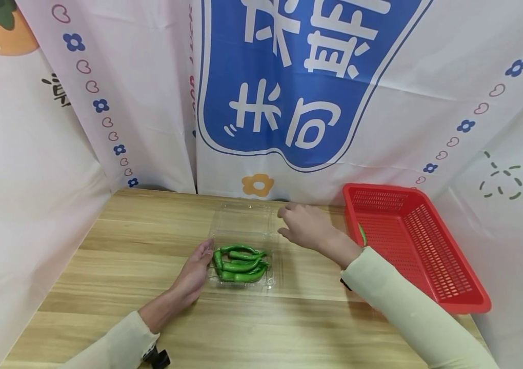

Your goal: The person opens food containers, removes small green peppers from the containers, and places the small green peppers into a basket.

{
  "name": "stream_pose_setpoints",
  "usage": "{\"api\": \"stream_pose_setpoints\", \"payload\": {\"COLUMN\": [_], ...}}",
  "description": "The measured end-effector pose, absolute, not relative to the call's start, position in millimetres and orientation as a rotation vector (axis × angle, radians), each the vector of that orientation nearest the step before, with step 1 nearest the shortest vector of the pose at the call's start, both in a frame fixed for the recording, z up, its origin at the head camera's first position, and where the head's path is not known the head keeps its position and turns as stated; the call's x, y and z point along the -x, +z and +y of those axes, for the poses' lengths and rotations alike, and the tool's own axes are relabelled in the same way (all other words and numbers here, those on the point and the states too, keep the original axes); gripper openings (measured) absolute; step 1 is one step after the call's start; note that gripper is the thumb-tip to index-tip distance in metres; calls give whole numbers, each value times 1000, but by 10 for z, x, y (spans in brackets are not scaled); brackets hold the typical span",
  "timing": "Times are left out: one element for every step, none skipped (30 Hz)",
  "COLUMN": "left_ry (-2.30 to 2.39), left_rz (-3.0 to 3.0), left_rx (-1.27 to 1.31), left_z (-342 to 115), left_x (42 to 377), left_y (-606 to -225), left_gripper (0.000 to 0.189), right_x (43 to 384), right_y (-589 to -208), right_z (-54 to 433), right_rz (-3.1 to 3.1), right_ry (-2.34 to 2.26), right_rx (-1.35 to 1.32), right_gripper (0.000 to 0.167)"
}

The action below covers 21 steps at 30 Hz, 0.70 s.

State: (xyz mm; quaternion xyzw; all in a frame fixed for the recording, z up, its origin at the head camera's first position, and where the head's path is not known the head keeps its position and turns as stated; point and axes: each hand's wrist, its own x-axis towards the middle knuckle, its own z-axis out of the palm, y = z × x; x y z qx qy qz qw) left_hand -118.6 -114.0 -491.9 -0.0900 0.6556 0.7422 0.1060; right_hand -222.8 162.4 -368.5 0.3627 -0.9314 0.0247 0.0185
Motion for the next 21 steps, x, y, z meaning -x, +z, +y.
{"api": "stream_pose_setpoints", "payload": {"left_ry": [2186, 2187, 2187, 2190, 2193, 2196, 2199, 2201, 2204, 2206, 2204, 2203, 2203, 2203, 2204, 2204, 2205, 2207, 2209, 2208, 2209], "left_rz": [1932, 1933, 1934, 1933, 1931, 1928, 1926, 1924, 1924, 1922, 1924, 1926, 1927, 1928, 1928, 1927, 1926, 1924, 1924, 1922, 1921], "left_rx": [264, 261, 260, 259, 257, 254, 254, 254, 254, 254, 254, 254, 254, 255, 254, 252, 250, 248, 244, 246, 245], "left_z": [-1139, -1138, -1138, -1137, -1135, -1135, -1135, -1135, -1137, -1137, -1136, -1136, -1136, -1135, -1135, -1134, -1134, -1133, -1133, -1132, -1130], "left_x": [1184, 1183, 1183, 1182, 1183, 1184, 1184, 1186, 1185, 1184, 1184, 1183, 1183, 1183, 1184, 1185, 1187, 1189, 1191, 1193, 1195], "left_y": [-4914, -4913, -4913, -4910, -4909, -4910, -4909, -4911, -4909, -4907, -4907, -4906, -4907, -4907, -4909, -4912, -4918, -4924, -4928, -4933, -4939], "left_gripper": [57, 57, 57, 57, 57, 57, 57, 57, 57, 57, 57, 57, 57, 57, 57, 57, 57, 57, 57, 57, 57], "right_x": [2214, 2199, 2186, 2172, 2158, 2144, 2129, 2112, 2097, 2081, 2065, 2051, 2037, 2021, 2007, 1994, 1979, 1967, 1954, 1947, 1940], "right_y": [-3705, -3722, -3744, -3762, -3778, -3796, -3811, -3827, -3842, -3855, -3869, -3886, -3905, -3921, -3936, -3952, -3965, -3979, -3990, -4003, -4015], "right_z": [1606, 1587, 1568, 1548, 1528, 1508, 1488, 1468, 1447, 1425, 1404, 1381, 1359, 1335, 1311, 1287, 1263, 1239, 1216, 1192, 1170], "right_rz": [-2889, -2888, -2883, -2880, -2877, -2875, -2872, -2869, -2866, -2869, -2872, -2874, -2870, -2867, -2865, -2863, -2864, -2863, -2864, -2868, -2874], "right_ry": [78, 78, 73, 65, 56, 49, 41, 37, 33, 35, 40, 51, 53, 56, 58, 61, 63, 63, 60, 62, 64], "right_rx": [-1139, -1147, -1157, -1166, -1177, -1190, -1202, -1213, -1229, -1241, -1255, -1270, -1284, -1297, -1312, -1325, -1338, -1351, -1362, -1375, -1389], "right_gripper": [34, 33, 33, 33, 33, 33, 33, 32, 32, 32, 32, 32, 32, 32, 32, 31, 30, 31, 30, 30, 31]}}
